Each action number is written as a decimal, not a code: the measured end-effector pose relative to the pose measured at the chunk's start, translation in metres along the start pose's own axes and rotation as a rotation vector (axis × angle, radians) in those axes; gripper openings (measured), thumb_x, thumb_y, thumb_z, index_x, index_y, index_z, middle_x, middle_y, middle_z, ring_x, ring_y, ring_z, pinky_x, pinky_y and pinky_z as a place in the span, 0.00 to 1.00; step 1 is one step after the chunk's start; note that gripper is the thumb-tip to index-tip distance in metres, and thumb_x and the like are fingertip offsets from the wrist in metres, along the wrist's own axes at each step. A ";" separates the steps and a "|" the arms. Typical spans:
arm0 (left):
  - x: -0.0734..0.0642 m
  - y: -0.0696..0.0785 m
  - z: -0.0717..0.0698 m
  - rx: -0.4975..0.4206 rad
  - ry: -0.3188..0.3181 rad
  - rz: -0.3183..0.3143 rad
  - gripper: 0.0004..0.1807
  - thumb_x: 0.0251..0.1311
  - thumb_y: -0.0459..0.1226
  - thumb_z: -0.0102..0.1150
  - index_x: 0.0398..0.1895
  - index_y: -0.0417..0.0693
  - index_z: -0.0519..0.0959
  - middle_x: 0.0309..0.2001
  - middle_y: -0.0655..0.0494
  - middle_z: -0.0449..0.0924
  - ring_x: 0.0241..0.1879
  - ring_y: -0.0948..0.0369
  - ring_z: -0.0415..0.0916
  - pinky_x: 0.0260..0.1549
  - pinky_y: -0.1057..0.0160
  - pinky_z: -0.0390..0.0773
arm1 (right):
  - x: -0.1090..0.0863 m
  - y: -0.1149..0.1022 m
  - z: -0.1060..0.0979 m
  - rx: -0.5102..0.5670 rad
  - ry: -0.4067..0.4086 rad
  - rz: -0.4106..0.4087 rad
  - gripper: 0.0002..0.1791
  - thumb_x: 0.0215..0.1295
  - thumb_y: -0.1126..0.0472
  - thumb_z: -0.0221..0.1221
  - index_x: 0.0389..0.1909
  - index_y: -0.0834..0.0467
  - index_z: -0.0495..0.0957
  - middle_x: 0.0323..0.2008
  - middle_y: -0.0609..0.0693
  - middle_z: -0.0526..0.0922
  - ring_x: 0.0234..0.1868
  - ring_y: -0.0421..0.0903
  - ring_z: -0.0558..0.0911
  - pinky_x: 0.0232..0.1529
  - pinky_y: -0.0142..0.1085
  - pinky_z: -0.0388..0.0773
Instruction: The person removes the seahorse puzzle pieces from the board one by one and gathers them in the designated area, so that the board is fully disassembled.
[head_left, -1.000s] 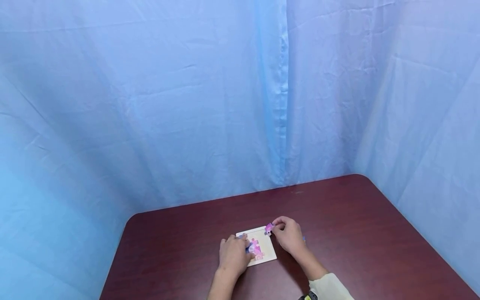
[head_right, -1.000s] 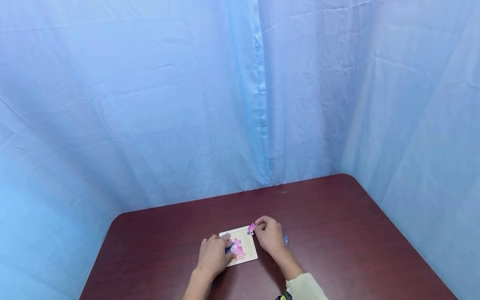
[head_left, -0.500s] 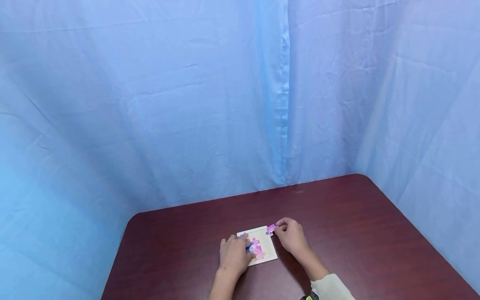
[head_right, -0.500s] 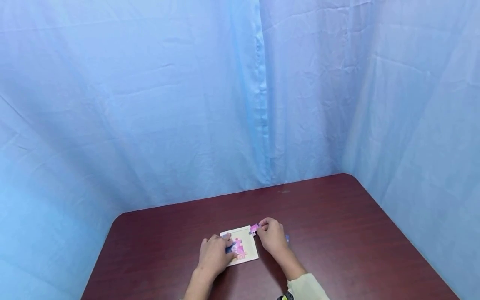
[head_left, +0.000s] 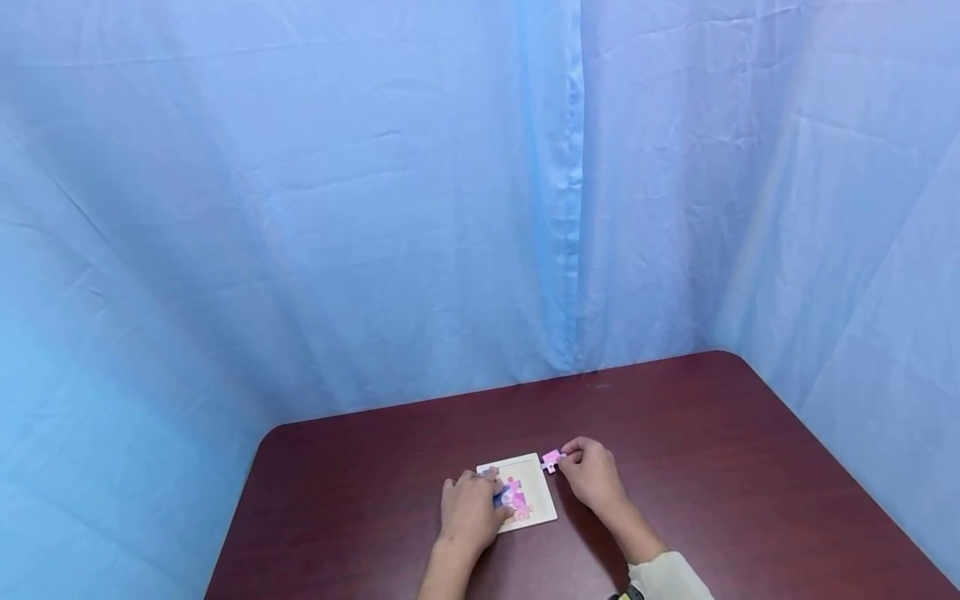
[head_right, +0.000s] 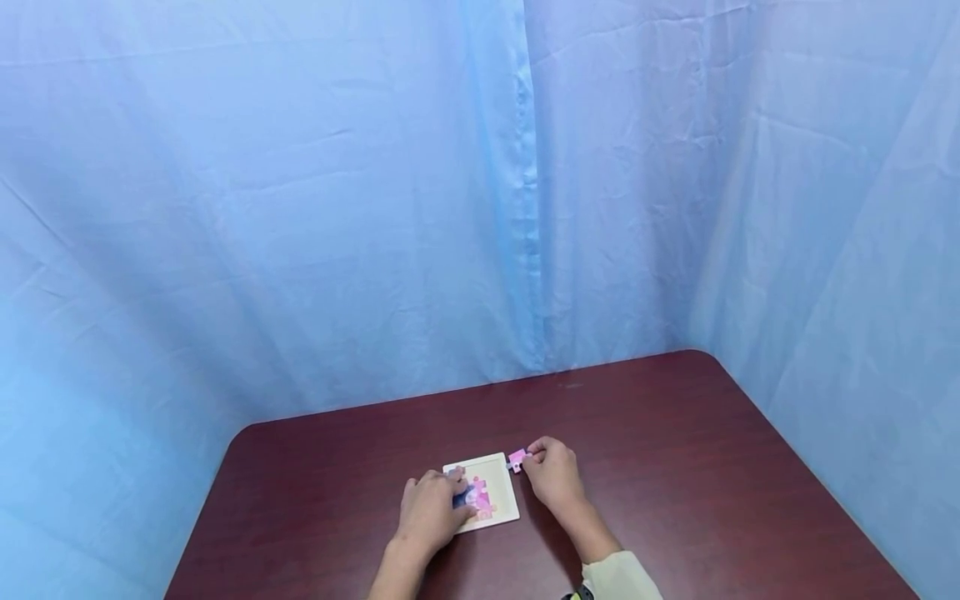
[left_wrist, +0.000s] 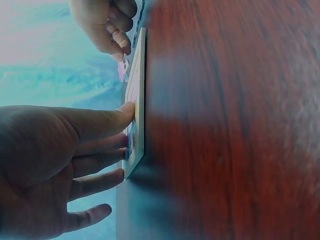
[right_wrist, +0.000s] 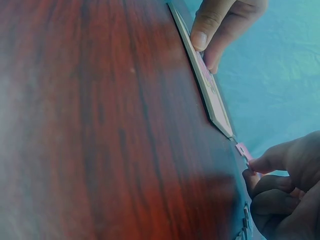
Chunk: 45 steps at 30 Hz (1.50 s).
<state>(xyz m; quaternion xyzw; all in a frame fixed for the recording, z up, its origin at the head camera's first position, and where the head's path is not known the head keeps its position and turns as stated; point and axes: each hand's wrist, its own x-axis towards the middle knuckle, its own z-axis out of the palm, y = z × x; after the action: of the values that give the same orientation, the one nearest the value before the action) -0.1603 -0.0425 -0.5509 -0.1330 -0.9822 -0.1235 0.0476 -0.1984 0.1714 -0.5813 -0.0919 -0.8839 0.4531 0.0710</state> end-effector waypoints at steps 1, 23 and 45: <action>0.000 0.000 0.000 -0.003 -0.002 0.000 0.25 0.51 0.51 0.80 0.53 0.56 0.91 0.60 0.56 0.89 0.54 0.53 0.84 0.47 0.48 0.74 | 0.000 0.000 -0.001 -0.005 0.000 0.000 0.05 0.59 0.67 0.62 0.35 0.62 0.85 0.26 0.49 0.85 0.26 0.39 0.78 0.31 0.32 0.75; -0.003 -0.004 -0.002 -0.041 -0.033 -0.007 0.23 0.51 0.48 0.81 0.52 0.55 0.91 0.62 0.58 0.87 0.56 0.53 0.84 0.47 0.48 0.74 | 0.001 0.001 -0.009 -0.166 0.038 -0.054 0.06 0.56 0.66 0.63 0.34 0.59 0.86 0.24 0.45 0.84 0.27 0.40 0.80 0.31 0.37 0.76; -0.004 -0.007 0.000 -0.032 0.001 0.009 0.24 0.50 0.48 0.81 0.52 0.55 0.91 0.60 0.57 0.89 0.55 0.53 0.84 0.45 0.49 0.74 | -0.015 -0.014 0.007 -0.115 -0.090 -0.287 0.05 0.61 0.70 0.65 0.35 0.58 0.87 0.27 0.43 0.83 0.29 0.34 0.77 0.36 0.30 0.75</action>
<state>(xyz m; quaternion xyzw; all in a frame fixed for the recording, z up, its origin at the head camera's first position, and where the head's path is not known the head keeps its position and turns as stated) -0.1588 -0.0497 -0.5531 -0.1381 -0.9795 -0.1388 0.0466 -0.1863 0.1543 -0.5740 0.0520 -0.9146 0.3908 0.0898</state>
